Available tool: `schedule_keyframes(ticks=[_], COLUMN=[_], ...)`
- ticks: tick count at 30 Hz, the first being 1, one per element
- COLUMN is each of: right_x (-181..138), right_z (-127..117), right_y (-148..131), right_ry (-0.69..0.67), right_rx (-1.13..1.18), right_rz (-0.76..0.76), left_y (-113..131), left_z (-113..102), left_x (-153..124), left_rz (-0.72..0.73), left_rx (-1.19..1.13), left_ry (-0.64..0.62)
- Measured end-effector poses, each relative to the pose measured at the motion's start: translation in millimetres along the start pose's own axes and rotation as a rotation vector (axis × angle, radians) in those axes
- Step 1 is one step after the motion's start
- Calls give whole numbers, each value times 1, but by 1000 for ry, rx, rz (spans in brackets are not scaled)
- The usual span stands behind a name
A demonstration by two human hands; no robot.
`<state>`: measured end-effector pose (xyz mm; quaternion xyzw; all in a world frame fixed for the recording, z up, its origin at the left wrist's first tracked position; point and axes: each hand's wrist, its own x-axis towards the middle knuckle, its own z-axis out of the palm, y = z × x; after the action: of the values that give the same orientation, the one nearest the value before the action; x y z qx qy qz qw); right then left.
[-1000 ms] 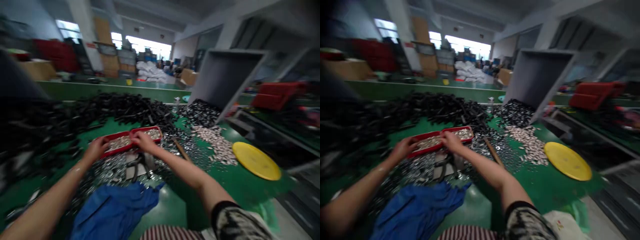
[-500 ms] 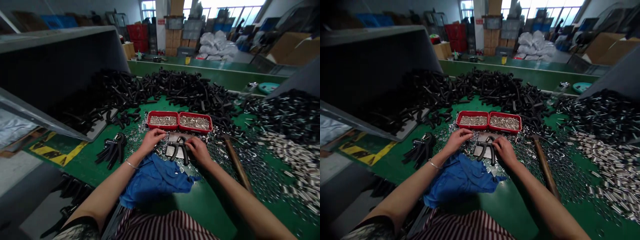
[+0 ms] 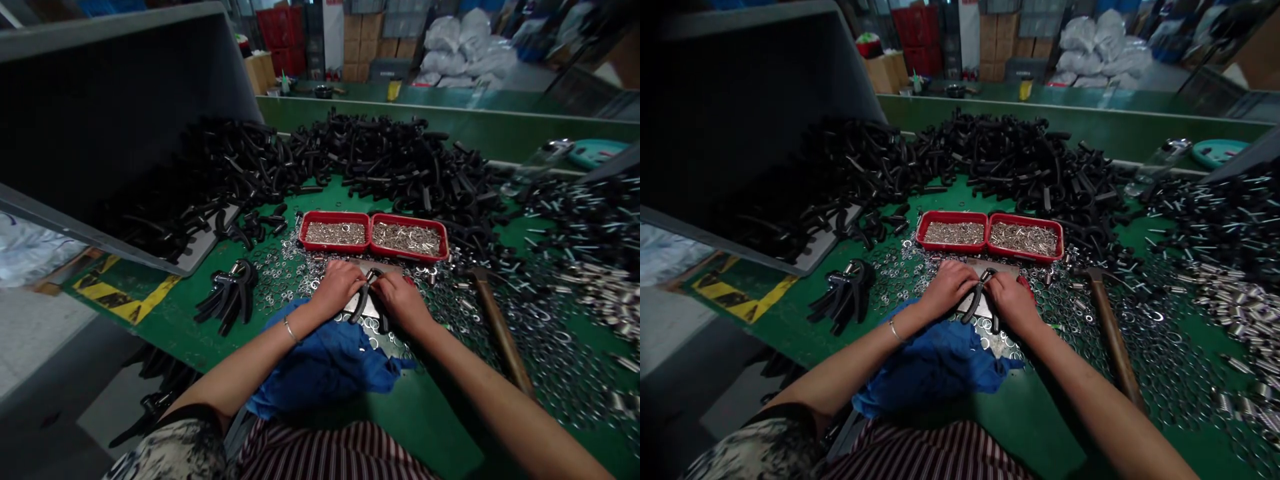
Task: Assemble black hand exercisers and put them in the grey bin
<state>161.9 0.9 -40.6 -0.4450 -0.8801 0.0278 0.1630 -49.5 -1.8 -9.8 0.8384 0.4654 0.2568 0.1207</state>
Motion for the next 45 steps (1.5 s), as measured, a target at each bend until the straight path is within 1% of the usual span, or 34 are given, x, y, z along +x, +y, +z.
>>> schedule_keyframes(ticks=[3, 6, 8, 11, 14, 17, 20, 21, 23, 24, 26, 28, 30, 33, 35, 36, 37, 38, 39, 40, 41, 43, 45], right_x=[-2, -4, -5, -10, -25, -54, -94, -107, -130, -138, -147, -148, -145, -144, -146, -146, -145, -143, -139, -134, -128, -115, -100], right_z=[1, 1, -1, -8, -23, -45, -68, -74, -81, -83, -82, -81, -84, -97, -108, -113, -116, -119, -120, -120, -119, -117, -116], right_y=[0, 0, -1, -1, 6, 29, 65, 76, 93, 98, 105, 109, 113, 117, 111, 105, 96, 86, 74, 61, 47, 22, 1], right_ry=[-16, -14, -3, 38, 105, 134, 150, 137, 54, 2, -68, -78, -58, 22, 114, 139, 133, 99, 45, -19, -80, -160, -190], right_rx=[-28, 22, 104, 287, 373, 273, 23, -90, -278, -335, -366, -329, -277, -273, -255, -187, -70, 77, 224, 342, 420, 469, 463], right_rz=[-44, -36, -25, -10, 71, 167, 262, 315, 438, 497, 574, 592, 557, 481, 479, 513, 565, 627, 679, 704, 692, 592, 503], left_y=[3, 3, 3, 3, 4, 5, 5, 4, 3, 3, 4, 6, 8, 2, -11, -21, -32, -45, -58, -70, -81, -98, -105], left_z=[8, 16, 20, 24, 24, 21, 16, 15, 14, 15, 18, 21, 22, 11, -4, -13, -22, -31, -39, -45, -49, -51, -49], left_x=[2, 1, 0, 1, 3, 7, 6, 4, 1, -1, -4, -6, -7, -2, 10, 19, 31, 43, 56, 69, 80, 96, 102], left_rz=[41, 76, 96, 139, 213, 301, 334, 330, 301, 274, 188, 85, 16, 33, 59, 48, 11, -50, -122, -194, -246, -301, -304], left_rx=[119, 199, 235, 309, 398, 455, 451, 432, 372, 331, 236, 139, 60, 4, 20, 49, 96, 165, 251, 339, 406, 480, 495], left_ry=[-36, -42, -29, -23, -53, -100, -149, -157, -148, -130, -94, -76, -61, -17, 10, 23, 33, 32, 3, -54, -116, -212, -229])
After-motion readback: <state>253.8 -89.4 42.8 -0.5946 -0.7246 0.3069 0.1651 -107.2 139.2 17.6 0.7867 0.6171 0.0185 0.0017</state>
